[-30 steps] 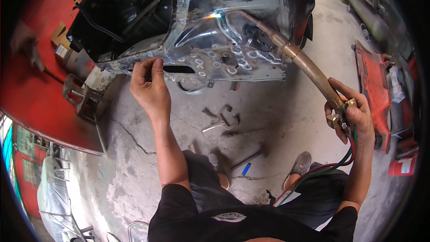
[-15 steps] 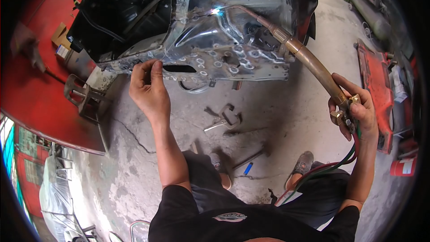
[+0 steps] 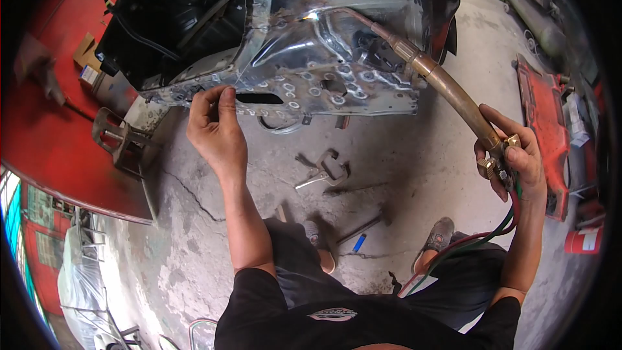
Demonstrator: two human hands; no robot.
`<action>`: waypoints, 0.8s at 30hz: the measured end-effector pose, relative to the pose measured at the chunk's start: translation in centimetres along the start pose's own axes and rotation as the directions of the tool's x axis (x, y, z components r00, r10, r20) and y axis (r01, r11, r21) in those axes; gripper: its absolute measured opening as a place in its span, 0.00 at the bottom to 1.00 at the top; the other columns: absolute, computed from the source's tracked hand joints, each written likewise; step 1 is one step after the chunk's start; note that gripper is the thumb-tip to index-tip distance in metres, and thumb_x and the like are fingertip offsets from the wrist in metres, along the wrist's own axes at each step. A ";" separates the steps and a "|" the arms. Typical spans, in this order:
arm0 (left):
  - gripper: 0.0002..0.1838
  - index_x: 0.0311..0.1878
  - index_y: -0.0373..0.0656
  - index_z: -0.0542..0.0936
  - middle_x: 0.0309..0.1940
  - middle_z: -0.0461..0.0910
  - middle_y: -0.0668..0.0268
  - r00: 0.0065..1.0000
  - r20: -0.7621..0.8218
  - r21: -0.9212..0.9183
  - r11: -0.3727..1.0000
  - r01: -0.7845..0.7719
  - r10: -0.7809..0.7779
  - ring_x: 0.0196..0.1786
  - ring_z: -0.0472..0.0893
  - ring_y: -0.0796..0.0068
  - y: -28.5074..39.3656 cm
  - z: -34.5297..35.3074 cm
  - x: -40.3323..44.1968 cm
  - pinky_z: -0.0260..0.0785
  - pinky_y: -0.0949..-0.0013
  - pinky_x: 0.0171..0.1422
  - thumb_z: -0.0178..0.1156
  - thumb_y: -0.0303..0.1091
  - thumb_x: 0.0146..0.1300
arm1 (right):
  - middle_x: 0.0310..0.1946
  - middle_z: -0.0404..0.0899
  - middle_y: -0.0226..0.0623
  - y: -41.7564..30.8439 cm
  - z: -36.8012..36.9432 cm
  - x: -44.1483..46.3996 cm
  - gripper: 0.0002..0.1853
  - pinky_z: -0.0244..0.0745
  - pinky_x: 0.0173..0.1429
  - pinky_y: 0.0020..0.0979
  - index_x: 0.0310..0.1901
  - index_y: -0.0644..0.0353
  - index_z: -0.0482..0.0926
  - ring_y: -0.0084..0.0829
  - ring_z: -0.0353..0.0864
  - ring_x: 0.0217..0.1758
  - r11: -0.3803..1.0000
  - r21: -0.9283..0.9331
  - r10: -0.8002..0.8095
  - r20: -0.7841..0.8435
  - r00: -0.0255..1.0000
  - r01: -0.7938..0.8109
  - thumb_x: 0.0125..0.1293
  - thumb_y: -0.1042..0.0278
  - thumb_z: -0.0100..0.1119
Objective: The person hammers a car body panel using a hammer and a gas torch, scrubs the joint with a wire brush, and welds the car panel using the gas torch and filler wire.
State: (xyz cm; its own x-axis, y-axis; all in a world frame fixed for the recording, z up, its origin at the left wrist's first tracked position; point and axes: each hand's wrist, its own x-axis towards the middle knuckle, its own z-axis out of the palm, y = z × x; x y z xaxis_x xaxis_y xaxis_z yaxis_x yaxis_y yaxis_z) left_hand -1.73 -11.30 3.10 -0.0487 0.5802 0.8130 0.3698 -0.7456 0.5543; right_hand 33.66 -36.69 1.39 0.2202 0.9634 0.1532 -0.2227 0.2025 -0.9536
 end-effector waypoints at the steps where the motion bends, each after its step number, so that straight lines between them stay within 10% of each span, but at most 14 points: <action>1: 0.07 0.41 0.35 0.85 0.29 0.77 0.78 1.000 0.002 -0.001 1.000 0.001 -0.001 0.29 0.66 0.91 -0.1 0.0 0.0 0.55 0.83 0.32 0.67 0.31 0.71 | 0.32 0.81 0.49 0.0 0.0 0.0 0.46 0.70 0.09 0.22 0.71 0.77 0.66 0.28 0.80 0.21 1.000 0.003 0.005 -0.003 1.000 -0.005 0.58 0.53 0.71; 24: 0.06 0.39 0.36 0.84 0.29 0.78 0.73 0.998 0.018 0.000 0.998 0.067 -0.067 0.30 0.70 0.88 0.1 0.1 -0.1 0.62 0.81 0.33 0.67 0.29 0.70 | 0.31 0.81 0.48 0.0 0.0 0.1 0.46 0.71 0.10 0.22 0.70 0.76 0.67 0.28 0.80 0.21 1.000 0.008 0.008 -0.004 1.000 -0.008 0.58 0.52 0.71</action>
State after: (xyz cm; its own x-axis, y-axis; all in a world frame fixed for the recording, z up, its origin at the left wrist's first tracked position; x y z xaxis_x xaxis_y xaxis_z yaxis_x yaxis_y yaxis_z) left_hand -1.62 -11.46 3.05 -0.0566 0.6347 0.7707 0.3657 -0.7051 0.6076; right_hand 33.65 -36.63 1.37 0.2218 0.9643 0.1446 -0.2316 0.1962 -0.9528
